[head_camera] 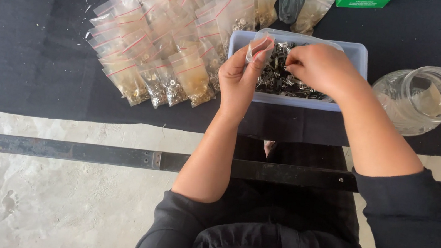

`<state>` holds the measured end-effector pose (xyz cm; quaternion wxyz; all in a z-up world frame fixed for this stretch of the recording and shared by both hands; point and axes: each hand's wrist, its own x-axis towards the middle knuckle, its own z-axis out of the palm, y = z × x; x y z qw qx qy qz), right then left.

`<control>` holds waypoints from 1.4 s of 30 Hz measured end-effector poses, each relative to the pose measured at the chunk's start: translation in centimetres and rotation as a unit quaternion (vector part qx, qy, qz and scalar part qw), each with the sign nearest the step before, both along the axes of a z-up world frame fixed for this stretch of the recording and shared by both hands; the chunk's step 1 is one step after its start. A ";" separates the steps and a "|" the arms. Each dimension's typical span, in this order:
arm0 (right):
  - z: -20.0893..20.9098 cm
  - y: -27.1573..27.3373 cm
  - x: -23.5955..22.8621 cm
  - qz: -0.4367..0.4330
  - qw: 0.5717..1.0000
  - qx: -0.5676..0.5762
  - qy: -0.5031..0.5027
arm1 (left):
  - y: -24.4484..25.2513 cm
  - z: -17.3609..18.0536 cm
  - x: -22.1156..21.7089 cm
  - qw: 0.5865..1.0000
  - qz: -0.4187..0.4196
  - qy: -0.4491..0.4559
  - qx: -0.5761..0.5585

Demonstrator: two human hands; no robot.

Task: Sorting small metal hardware components from a bulk container into individual plastic bags.

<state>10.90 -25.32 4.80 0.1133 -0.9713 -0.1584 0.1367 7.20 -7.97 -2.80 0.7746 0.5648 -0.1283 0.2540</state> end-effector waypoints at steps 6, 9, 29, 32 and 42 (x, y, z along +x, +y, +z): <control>1.3 -2.6 -0.7 -0.148 0.952 0.248 0.101 | 0.6 0.5 -0.5 0.997 -0.063 0.035 0.008; -0.5 -4.1 -0.3 -0.150 0.920 0.345 0.112 | 0.6 0.2 -0.3 0.998 -0.061 0.032 0.007; -0.7 -3.1 1.3 -0.070 0.966 0.246 0.044 | 0.7 0.1 -0.2 0.997 -0.056 0.053 0.023; -0.8 -4.1 1.1 -0.172 0.828 0.510 0.154 | 0.7 0.1 -0.1 0.996 -0.071 0.046 0.017; 1.6 -5.2 0.4 -0.150 0.927 0.305 0.161 | 1.4 1.1 -0.4 0.986 -0.083 0.083 0.122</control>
